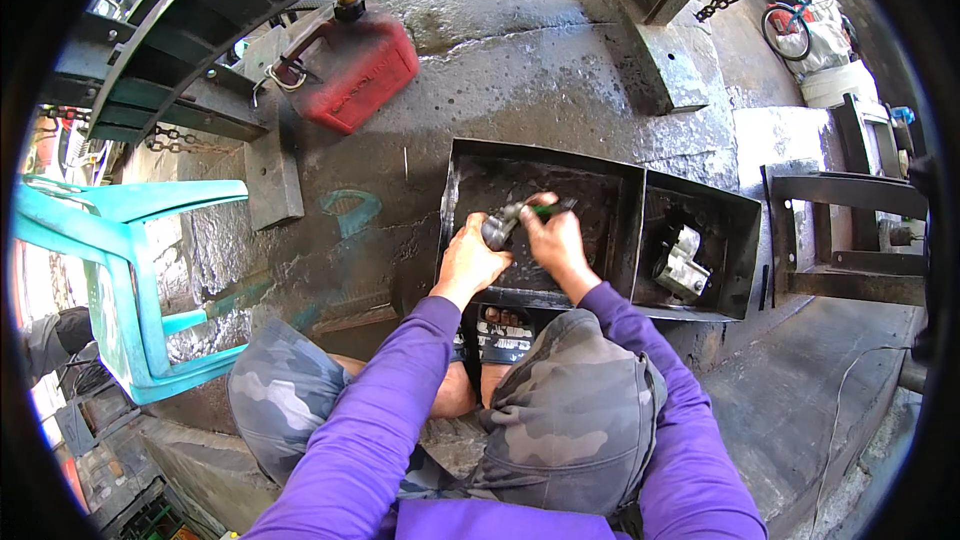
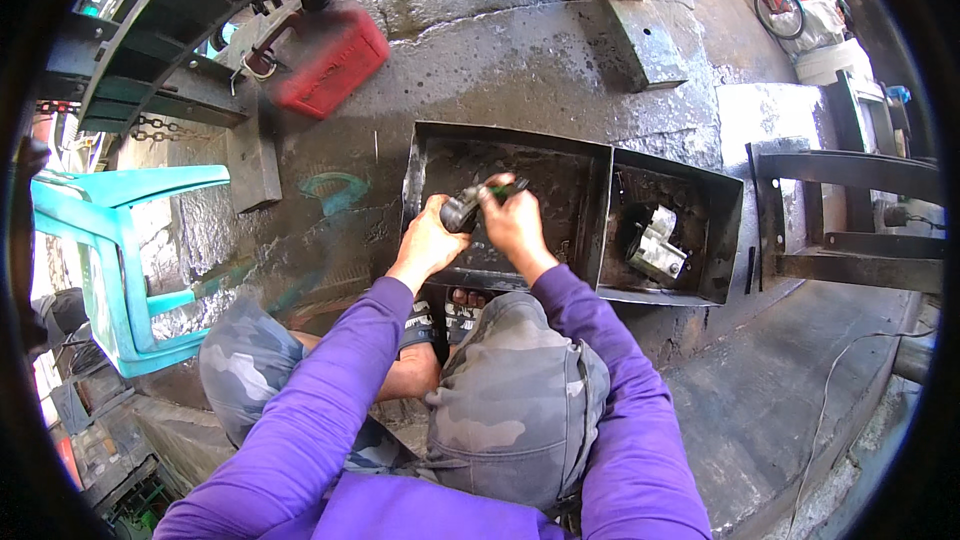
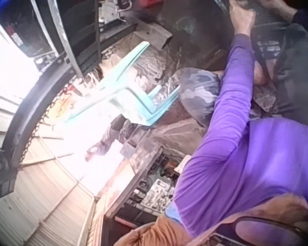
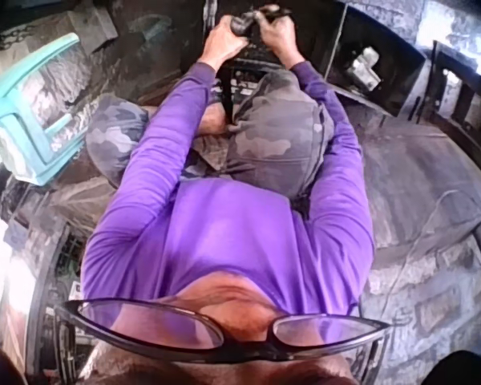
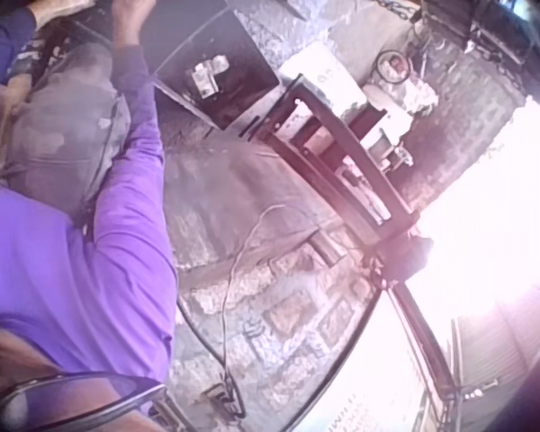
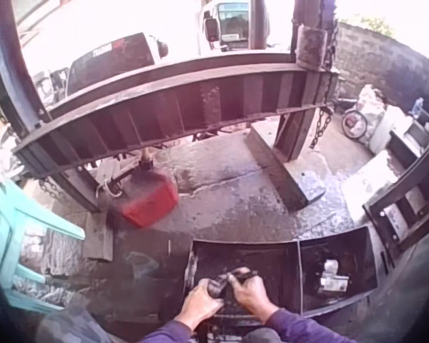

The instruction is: The person disassembles a small mechanical assembly on a workbench using a screwdriver, then moves to a cleaning station and scrubs the parts with a brush in a tray. The person handles the disassembled components and places them into the tray for cleaning.

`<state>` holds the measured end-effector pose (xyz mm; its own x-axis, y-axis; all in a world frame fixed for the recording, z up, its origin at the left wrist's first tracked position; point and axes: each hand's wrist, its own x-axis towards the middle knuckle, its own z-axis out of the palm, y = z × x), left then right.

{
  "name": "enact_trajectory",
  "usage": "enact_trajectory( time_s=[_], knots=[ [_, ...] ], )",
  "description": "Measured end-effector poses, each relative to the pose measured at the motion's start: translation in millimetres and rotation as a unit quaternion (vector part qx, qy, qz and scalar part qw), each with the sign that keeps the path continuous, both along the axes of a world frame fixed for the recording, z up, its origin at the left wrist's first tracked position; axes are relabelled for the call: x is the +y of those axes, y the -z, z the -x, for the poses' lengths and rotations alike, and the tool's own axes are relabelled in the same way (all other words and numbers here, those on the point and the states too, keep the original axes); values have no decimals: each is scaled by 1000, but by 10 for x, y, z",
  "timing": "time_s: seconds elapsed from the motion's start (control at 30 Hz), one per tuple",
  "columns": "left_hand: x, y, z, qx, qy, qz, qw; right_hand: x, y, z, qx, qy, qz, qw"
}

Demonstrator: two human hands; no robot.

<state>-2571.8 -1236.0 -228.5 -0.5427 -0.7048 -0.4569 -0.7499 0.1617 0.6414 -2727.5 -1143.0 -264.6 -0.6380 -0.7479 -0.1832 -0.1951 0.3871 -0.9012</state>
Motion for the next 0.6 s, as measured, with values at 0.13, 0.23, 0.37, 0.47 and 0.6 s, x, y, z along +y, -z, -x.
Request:
enact_trajectory(
  time_s=[0.13, 0.23, 0.37, 0.47, 0.6],
  knots=[
    [9, 23, -61, -33, 18, -21, 999, 165, 501, 79, -89, 116, 25, 989],
    [69, 139, -183, 68, 50, -11, 996, 313, 681, 211, 65, 278, 40, 957],
    [133, 259, -202, 68, 62, -22, 996, 390, 407, 87, -383, 203, 8, 901],
    [158, 279, -193, 103, 50, -2, 993, 316, 52, -86, -26, -51, 64, 996],
    [134, 290, -172, 75, 64, -28, 995, 166, -243, -67, 77, 8, 8, 997]
  ],
)
